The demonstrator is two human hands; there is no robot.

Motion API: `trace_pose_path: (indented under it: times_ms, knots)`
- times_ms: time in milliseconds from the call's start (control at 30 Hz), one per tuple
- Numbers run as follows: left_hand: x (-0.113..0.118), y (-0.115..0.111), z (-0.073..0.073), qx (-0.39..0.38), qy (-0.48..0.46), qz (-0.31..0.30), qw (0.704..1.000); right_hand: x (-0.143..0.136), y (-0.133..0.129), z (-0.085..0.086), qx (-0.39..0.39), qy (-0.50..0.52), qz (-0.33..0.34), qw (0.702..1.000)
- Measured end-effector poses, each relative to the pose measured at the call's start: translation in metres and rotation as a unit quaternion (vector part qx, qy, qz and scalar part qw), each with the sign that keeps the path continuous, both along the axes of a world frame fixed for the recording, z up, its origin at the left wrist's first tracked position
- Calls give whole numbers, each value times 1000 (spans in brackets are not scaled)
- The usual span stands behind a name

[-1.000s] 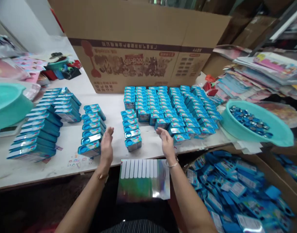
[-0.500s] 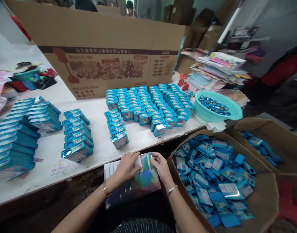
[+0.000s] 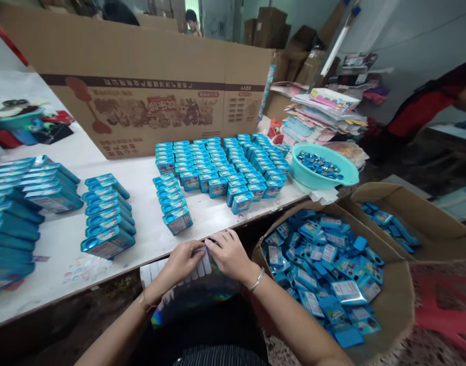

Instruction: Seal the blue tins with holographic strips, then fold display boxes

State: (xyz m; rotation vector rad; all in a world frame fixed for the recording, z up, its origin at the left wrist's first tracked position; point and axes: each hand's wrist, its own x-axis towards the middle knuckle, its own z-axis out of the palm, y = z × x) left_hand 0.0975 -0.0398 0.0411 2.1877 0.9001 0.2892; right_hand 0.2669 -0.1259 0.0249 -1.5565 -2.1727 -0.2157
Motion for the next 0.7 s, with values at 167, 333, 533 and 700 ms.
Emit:
trace_pose_path:
  times_ms: [167,333,533,700]
  knots:
    - [-2,2,6,-17,0,-10,1000,8,-2,-8,19,-13,22,999]
    - [-2,4,6,-34,-15,5,999,11,-7,-7,33,31,58,997]
    - [-3,2,4,-42,-42,-1,998,12,-4,4,-6,131,20,991]
    - [-2,3,5,-62,-53,14,997,18,0,8,34,52,21,998]
